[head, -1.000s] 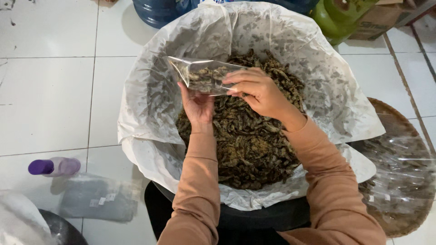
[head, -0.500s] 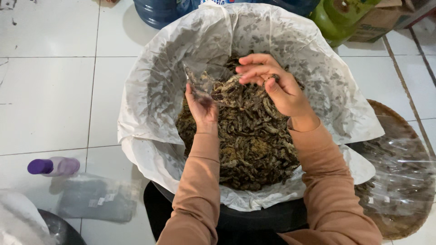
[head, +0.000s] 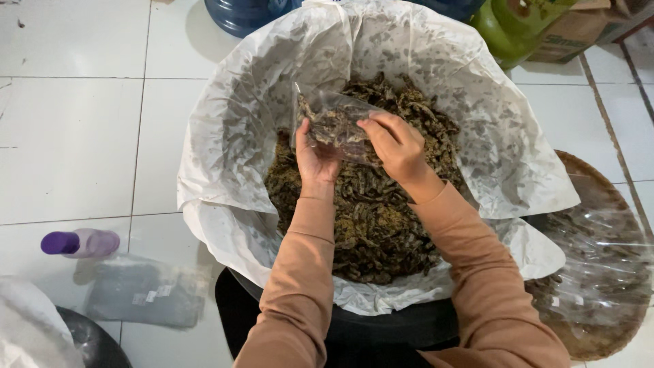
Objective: The person sits on the floor in front of a large paper-lined basin filled with dried sea cucumber. They grab handfuls of the dried items and press them into a clear plastic bag, repeating the filling motion throughout the episode.
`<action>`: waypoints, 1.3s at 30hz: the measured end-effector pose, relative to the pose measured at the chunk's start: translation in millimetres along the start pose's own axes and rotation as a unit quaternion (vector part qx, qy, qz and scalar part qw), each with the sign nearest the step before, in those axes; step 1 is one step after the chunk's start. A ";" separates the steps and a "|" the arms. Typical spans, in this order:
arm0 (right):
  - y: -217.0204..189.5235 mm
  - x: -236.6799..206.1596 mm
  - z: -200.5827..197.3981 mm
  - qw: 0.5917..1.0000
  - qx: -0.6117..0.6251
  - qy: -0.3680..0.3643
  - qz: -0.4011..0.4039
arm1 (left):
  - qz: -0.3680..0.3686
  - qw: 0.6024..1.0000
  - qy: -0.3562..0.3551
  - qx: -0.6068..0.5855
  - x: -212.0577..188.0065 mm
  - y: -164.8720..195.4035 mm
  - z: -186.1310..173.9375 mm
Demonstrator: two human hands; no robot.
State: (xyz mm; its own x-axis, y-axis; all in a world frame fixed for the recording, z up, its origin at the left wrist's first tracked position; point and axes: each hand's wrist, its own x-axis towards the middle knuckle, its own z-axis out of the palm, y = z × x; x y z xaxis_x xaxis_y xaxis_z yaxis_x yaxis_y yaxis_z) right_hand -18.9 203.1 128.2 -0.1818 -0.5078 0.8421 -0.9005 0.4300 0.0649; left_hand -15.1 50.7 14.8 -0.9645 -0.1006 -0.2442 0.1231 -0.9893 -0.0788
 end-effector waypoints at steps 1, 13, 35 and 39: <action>1.1 5.2 2.9 0.997 0.039 -0.040 0.050 | 0.004 1.000 -0.003 0.011 0.3 0.2 -1.0; 54.0 14.7 4.4 0.838 0.478 -0.107 0.239 | 0.109 0.994 0.012 -0.027 9.5 27.4 -24.6; 30.0 27.7 -46.3 0.926 0.296 -0.117 0.203 | 0.136 0.989 0.037 -0.046 8.8 17.0 -18.7; -10.8 49.3 -10.2 0.971 0.094 -0.170 0.138 | 0.057 0.998 -0.013 0.015 13.2 4.1 -25.5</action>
State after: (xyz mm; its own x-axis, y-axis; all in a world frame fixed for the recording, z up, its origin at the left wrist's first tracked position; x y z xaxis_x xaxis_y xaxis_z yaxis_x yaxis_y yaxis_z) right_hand -14.2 181.1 174.5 -0.5174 -0.6242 0.5854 -0.8496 0.4568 -0.2638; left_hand -21.4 48.0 -13.4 -0.9507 -0.2141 -0.2243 0.2249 -0.9741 -0.0236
